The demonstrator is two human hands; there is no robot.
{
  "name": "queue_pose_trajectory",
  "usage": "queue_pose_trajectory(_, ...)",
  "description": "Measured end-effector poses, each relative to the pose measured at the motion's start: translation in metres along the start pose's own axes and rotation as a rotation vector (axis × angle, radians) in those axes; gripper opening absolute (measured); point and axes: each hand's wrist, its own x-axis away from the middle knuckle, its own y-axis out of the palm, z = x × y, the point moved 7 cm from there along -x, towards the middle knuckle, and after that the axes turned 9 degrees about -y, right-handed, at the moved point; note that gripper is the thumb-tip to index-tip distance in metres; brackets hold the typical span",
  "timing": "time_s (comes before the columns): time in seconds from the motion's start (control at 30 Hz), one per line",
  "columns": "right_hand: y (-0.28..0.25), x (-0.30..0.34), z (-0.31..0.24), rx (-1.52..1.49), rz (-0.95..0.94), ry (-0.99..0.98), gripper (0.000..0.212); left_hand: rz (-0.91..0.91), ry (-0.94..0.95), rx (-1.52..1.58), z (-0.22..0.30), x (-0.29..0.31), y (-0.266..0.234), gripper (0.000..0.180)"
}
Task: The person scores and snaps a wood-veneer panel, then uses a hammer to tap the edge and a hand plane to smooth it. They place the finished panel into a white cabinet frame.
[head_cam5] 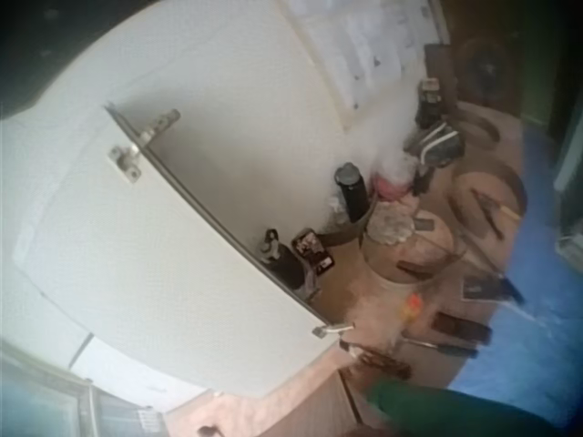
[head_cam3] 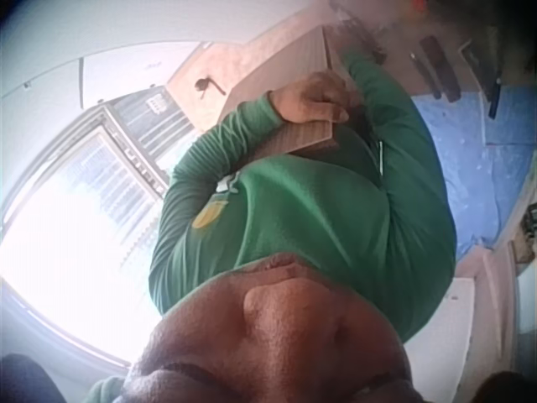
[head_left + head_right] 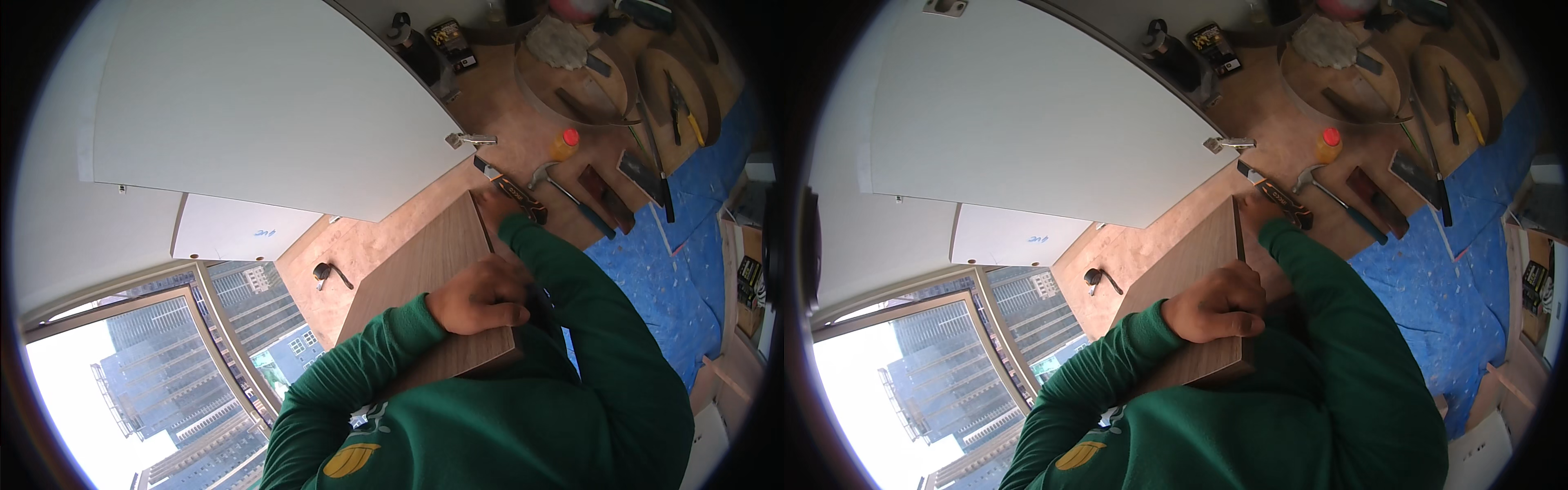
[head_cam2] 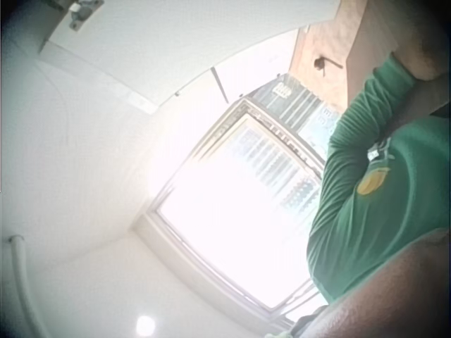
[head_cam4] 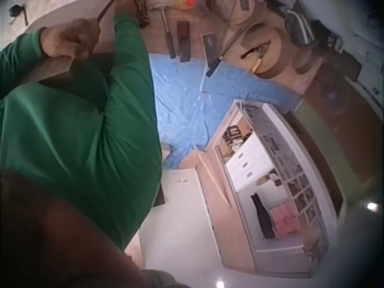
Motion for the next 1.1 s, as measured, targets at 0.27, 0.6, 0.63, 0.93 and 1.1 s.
queue_pose_trajectory(0.27,-0.002,0.013,-0.013,0.211,0.199,-0.304,0.023,0.022,0.033,0.029,0.004,-0.002,0.001,0.031)
queue_pose_trajectory(0.6,0.019,0.083,0.037,-0.151,-0.031,-0.116,0.018,-0.021,-0.026,-0.009,-0.005,0.003,0.004,0.026)
queue_pose_trajectory(0.63,0.023,0.115,0.05,-0.256,-0.136,-0.207,0.016,-0.016,-0.017,-0.007,-0.005,0.003,0.004,0.026)
queue_pose_trajectory(0.93,-0.026,0.339,0.194,0.246,-0.369,0.538,0.025,0.017,0.02,0.011,-0.005,0.001,0.007,0.029)
queue_pose_trajectory(1.1,-0.054,0.23,0.106,-0.053,0.045,0.164,0.022,0.007,-0.019,-0.031,-0.004,0.0,0.01,0.032)
